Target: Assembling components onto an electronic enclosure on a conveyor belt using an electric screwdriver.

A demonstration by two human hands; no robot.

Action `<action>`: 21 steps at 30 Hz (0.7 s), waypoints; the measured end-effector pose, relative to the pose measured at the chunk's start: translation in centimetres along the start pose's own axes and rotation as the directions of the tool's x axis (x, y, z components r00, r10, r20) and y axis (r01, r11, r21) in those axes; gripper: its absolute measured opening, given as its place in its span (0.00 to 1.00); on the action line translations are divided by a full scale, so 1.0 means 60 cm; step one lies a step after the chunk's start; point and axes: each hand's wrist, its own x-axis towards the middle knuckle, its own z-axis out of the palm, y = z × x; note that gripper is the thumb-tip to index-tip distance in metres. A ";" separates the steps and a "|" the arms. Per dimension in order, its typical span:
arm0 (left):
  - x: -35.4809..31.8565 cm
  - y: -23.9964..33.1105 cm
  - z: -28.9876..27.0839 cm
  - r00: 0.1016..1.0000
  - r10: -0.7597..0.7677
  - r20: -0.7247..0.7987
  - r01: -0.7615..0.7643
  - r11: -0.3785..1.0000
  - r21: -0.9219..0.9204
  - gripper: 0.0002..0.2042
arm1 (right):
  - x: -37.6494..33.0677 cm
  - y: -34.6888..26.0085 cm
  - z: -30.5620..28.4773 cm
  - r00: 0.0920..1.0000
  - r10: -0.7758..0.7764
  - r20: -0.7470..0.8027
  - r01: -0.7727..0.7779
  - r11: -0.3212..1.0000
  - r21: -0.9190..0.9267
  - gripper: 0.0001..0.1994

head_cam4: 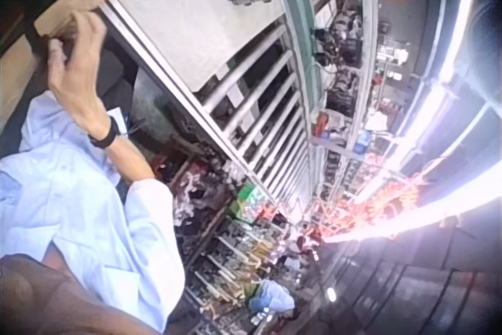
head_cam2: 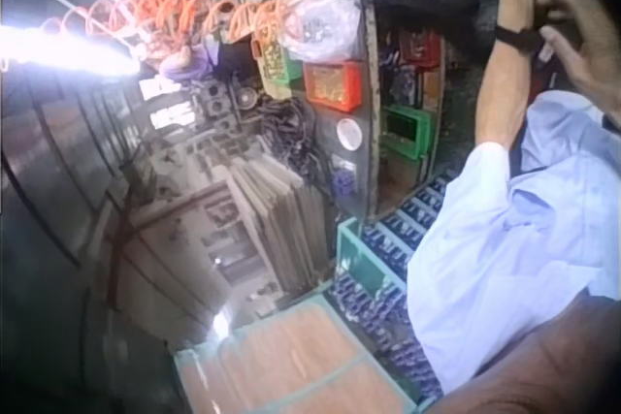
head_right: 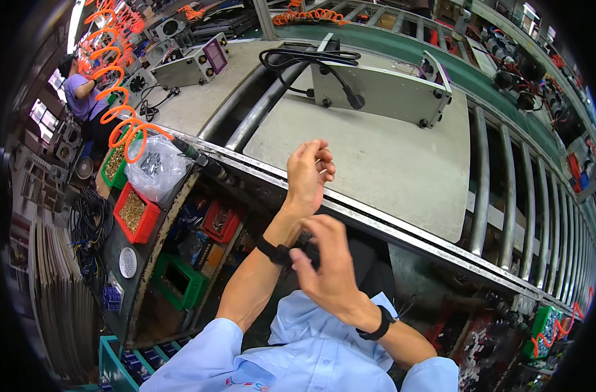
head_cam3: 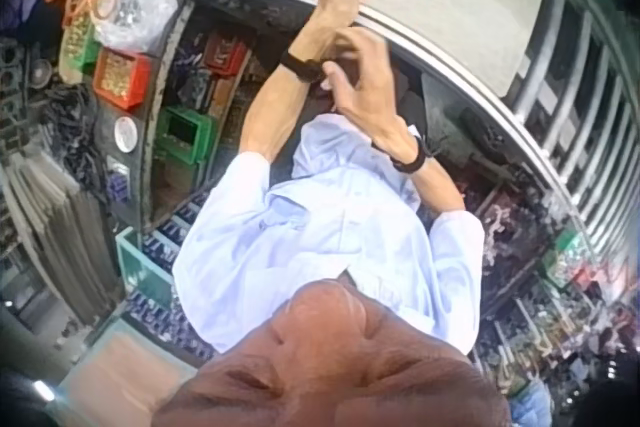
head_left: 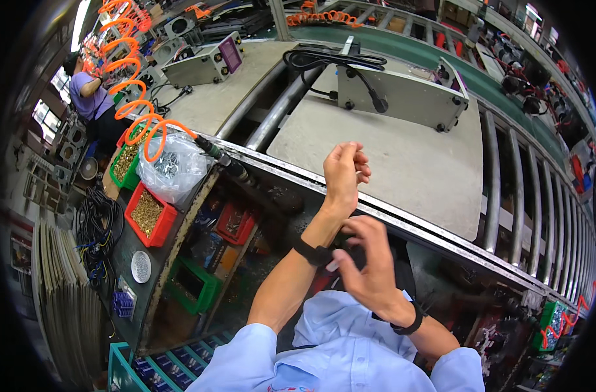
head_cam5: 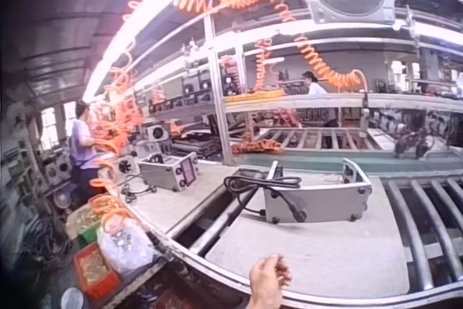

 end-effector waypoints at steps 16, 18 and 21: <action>-0.007 -0.010 0.018 0.090 0.590 0.803 -0.868 -0.349 0.354 0.06 | -0.031 0.054 0.059 0.811 0.484 0.329 -0.575 0.552 0.604 0.23; -0.015 -0.017 0.014 0.083 0.552 0.829 -0.869 -0.367 0.332 0.07 | -0.042 0.046 0.070 0.798 0.489 0.353 -0.589 0.505 0.631 0.23; -0.021 -0.020 -0.001 0.125 0.466 0.876 -0.852 -0.402 0.335 0.07 | -0.047 0.045 0.081 0.759 0.528 0.381 -0.634 0.464 0.619 0.22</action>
